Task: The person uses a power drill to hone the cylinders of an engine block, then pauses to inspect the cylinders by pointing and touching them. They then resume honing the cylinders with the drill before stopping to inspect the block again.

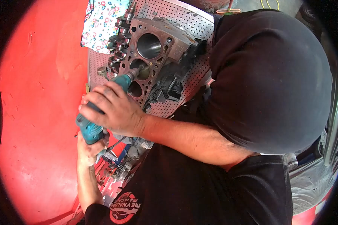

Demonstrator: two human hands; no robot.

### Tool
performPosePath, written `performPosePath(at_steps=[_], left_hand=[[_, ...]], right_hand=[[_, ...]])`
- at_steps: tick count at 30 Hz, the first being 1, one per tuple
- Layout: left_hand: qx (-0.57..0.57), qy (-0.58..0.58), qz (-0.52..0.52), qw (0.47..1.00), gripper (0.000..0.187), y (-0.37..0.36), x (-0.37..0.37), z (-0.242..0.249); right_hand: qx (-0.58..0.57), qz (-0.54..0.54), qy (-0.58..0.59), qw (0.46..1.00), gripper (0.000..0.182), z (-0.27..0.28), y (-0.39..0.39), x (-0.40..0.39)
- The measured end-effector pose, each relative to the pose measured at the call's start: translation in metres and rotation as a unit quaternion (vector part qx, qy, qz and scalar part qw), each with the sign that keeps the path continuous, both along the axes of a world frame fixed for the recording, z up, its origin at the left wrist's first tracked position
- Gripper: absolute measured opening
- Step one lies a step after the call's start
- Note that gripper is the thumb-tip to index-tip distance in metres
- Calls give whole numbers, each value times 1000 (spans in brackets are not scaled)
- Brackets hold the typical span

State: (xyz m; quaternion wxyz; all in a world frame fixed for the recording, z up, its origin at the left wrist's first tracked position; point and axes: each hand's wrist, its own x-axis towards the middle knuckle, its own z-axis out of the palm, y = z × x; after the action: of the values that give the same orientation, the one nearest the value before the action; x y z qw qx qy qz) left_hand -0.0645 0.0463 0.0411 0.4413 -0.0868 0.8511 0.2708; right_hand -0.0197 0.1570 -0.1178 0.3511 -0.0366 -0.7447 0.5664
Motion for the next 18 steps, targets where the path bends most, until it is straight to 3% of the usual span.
performPosePath(at_steps=[10, 18], left_hand=[[-3, 62, 50, 997, 25, -2, 15, 28], [-10, 37, 64, 997, 37, -7, 13, 41]], right_hand=[[-39, 14, 42, 998, 47, 26, -3, 0], [-59, 25, 48, 997, 45, 35, -3, -2]])
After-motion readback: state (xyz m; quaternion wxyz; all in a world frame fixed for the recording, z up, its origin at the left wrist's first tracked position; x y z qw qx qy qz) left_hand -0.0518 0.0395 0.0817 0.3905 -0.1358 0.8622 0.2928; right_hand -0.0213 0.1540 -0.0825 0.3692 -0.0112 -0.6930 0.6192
